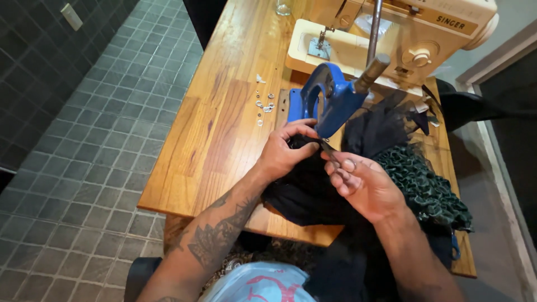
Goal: Attaching metal eyelets to a black garment using a manual hand press and a screwdriver for adjustments.
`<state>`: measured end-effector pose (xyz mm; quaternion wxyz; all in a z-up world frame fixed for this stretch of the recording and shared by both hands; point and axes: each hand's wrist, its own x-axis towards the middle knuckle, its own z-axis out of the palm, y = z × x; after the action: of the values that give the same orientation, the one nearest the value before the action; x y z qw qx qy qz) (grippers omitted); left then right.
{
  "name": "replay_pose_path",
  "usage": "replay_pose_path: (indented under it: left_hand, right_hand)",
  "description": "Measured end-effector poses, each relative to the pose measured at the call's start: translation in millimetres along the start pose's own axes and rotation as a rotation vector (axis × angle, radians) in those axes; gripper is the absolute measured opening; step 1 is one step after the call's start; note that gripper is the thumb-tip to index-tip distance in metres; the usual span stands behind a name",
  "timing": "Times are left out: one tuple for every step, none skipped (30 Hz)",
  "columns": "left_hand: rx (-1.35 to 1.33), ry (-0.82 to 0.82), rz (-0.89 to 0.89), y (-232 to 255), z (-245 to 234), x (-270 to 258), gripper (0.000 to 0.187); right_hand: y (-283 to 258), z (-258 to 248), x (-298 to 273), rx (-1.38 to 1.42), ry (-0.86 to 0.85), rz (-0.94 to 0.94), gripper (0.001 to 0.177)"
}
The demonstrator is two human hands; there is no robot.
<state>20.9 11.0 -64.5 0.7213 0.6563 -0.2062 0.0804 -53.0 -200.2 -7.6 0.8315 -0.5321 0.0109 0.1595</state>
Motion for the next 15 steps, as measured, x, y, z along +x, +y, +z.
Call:
replay_pose_path:
  left_hand:
    - [0.000,-0.004,-0.003,0.6,0.5,-0.9,0.024]
    - [-0.002,-0.001,-0.006,1.5,0.8,-1.1,0.024]
    - [-0.003,0.000,-0.002,2.5,1.3,-1.3,0.023]
    - [-0.002,0.000,0.002,3.9,1.4,-1.2,0.022]
    - [-0.003,0.002,-0.001,2.9,1.0,-0.5,0.022]
    - [-0.006,-0.001,0.011,1.8,0.9,-0.3,0.021]
    - [-0.009,-0.004,0.023,0.9,0.9,-0.2,0.020]
    - [-0.009,-0.002,0.024,7.3,0.1,-0.5,0.020]
    - [-0.014,-0.005,0.025,13.9,-0.6,-0.9,0.021]
    - [-0.021,-0.010,0.026,20.7,-0.9,-1.6,0.021]
    - [-0.022,-0.011,0.026,16.9,-0.6,-0.7,0.021]
    - [-0.017,-0.005,0.031,12.6,0.1,-0.5,0.021]
    - [-0.012,0.000,0.036,8.4,0.8,-0.3,0.020]
    - [-0.012,0.001,0.036,13.2,0.5,-0.4,0.020]
    - [-0.014,0.000,0.035,18.2,0.2,-0.6,0.021]
  right_hand:
    - [-0.7,1.3,2.7,0.010,0.015,-0.001,0.043]
    - [-0.8,3.0,4.6,0.008,0.016,0.003,0.043]
    - [-0.9,4.6,6.4,-0.009,0.001,0.010,0.047]
    - [-1.1,6.5,8.4,-0.024,-0.014,0.015,0.050]
    - [-1.3,7.2,9.0,-0.025,-0.014,0.018,0.050]
    - [-1.0,7.7,8.9,-0.028,0.005,0.001,0.049]
    - [-0.8,8.3,8.8,-0.030,0.025,-0.017,0.048]
    - [-0.9,8.3,9.2,-0.031,0.023,-0.016,0.048]
    - [-1.0,8.4,9.5,-0.032,0.024,-0.011,0.048]
    - [-1.0,8.4,8.7,-0.032,0.028,-0.006,0.048]
    - [-1.9,9.8,9.3,-0.032,0.029,-0.006,0.048]
    - [-2.3,10.7,9.3,-0.035,0.033,-0.004,0.048]
    - [-2.5,11.6,9.2,-0.038,0.038,-0.003,0.049]
    - [-3.3,11.4,9.4,-0.039,0.037,-0.002,0.049]
    - [-4.1,11.4,9.5,-0.042,0.039,0.000,0.049]
